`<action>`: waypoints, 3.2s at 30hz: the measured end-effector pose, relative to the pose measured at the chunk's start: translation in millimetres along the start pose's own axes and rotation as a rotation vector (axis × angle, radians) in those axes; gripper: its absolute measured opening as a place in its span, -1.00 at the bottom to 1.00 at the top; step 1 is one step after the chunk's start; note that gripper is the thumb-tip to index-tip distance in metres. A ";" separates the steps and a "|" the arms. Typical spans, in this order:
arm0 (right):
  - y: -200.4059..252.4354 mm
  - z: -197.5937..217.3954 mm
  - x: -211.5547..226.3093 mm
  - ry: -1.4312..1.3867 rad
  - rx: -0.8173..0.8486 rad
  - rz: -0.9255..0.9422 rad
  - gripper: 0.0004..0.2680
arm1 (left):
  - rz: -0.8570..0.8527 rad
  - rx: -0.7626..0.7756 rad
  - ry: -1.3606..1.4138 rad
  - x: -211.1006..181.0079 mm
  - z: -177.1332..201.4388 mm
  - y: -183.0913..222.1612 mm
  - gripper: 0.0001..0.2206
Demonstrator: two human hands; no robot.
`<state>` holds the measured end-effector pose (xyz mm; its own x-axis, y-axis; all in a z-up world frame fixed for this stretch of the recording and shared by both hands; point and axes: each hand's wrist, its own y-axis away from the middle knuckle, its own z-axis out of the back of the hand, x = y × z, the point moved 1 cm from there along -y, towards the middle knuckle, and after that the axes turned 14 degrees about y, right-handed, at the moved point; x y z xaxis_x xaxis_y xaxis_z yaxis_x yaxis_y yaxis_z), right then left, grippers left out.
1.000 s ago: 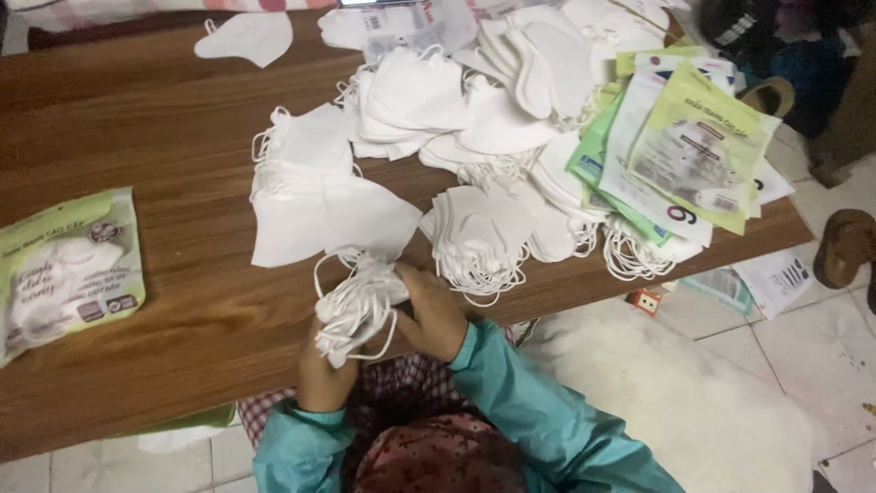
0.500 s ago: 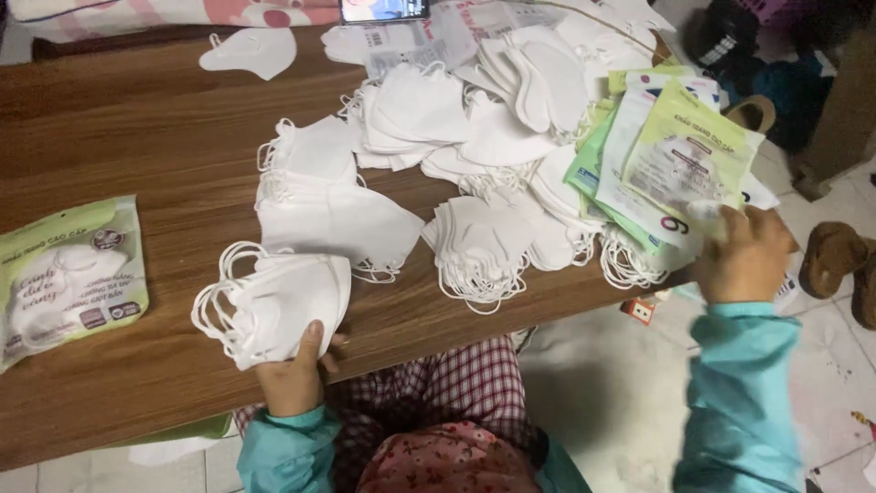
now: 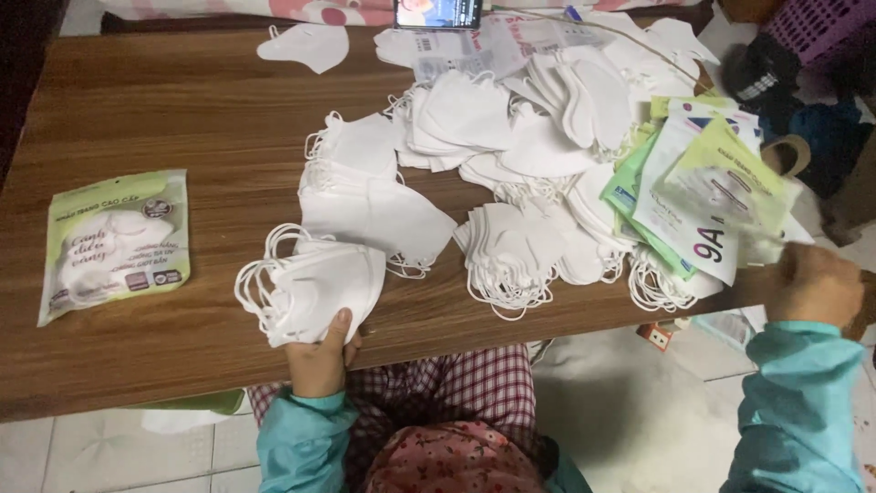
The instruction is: Manually picking up individual face masks, inspecting them, and placing them into plastic packaging bags.
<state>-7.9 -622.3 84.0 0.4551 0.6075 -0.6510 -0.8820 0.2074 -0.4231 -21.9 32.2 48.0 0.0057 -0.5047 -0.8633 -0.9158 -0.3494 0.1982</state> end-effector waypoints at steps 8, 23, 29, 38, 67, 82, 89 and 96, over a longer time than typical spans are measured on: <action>-18.6 213.9 54.3 -0.886 -0.703 0.050 -0.85 | -0.076 -0.018 0.048 -4.5 7.3 4.8 -0.81; 102.0 464.3 347.0 -1.611 -0.222 0.756 -0.80 | -0.473 -0.373 0.172 -103.0 42.9 73.7 -0.65; 109.6 395.4 355.9 -2.602 1.006 0.970 -0.58 | -0.218 -0.320 -0.048 -69.2 43.0 63.9 -0.66; 100.3 327.5 264.5 -2.638 0.903 0.215 -0.51 | -0.048 0.642 -0.381 -30.7 -16.1 43.6 -0.64; 94.8 322.3 318.6 -2.058 0.778 0.411 -0.77 | -0.827 0.015 -0.688 2.1 -7.0 15.8 -0.88; 106.4 335.8 314.9 -2.182 1.059 0.269 -0.88 | -1.003 0.204 -0.989 -31.6 -38.5 51.1 -0.82; 116.5 341.4 323.5 -2.568 1.208 -0.117 -0.80 | -0.895 0.310 -0.977 -29.1 -41.5 65.2 -0.70; 134.7 335.4 333.8 -2.213 0.817 0.117 -0.88 | -0.999 0.427 -1.113 -9.0 -42.9 67.0 -0.65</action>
<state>-15.8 -134.4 21.1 0.1441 0.1117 0.9832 -0.9859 -0.0687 0.1523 -66.1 -20.5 88.9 0.5479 0.6746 -0.4946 -0.7656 0.1661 -0.6215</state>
